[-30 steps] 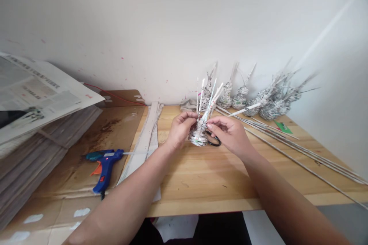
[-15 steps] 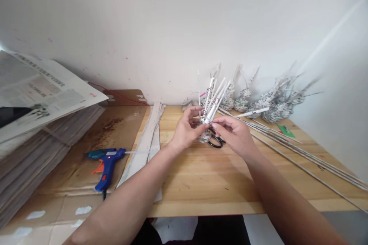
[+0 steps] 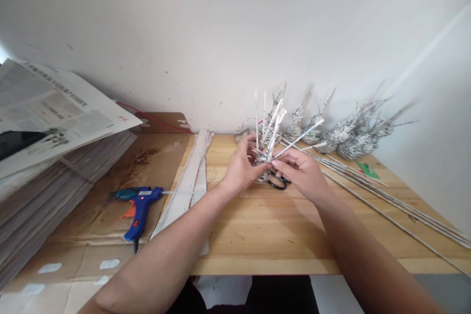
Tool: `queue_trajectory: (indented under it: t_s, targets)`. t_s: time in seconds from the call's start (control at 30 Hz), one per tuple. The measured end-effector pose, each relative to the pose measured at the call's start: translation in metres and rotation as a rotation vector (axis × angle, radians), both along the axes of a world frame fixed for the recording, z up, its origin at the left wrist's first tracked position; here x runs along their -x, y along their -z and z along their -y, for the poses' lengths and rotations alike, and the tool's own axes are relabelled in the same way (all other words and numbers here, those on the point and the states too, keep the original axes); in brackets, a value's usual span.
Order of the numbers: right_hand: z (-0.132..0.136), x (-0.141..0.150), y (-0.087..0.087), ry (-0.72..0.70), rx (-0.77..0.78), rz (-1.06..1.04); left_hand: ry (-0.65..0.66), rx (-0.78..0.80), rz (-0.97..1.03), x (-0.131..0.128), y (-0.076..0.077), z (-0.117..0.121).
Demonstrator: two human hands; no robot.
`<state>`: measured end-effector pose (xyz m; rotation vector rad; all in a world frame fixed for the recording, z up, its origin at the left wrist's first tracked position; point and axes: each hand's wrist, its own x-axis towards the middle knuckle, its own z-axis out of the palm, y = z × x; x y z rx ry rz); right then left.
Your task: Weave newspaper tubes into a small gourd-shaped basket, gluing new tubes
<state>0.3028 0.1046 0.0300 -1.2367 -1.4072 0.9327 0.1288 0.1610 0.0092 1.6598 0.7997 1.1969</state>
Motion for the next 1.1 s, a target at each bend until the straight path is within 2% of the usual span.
queue_trajectory:
  t_s: [0.33,0.43,0.8,1.1]
  targets:
    - [-0.006,-0.016,0.004,-0.104,0.127,0.050,0.312,0.473,0.197,0.016,-0.004,-0.014]
    - [-0.006,-0.019,0.002,-0.120,0.161,0.056,0.352,0.561,0.236,0.021,-0.003,-0.018]
    - [-0.001,-0.030,-0.009,-0.179,0.181,0.113,0.294,0.682,0.268,0.016,-0.004,-0.012]
    - [0.001,-0.025,-0.014,-0.186,0.231,0.115,0.214,0.587,0.199,0.012,-0.011,-0.007]
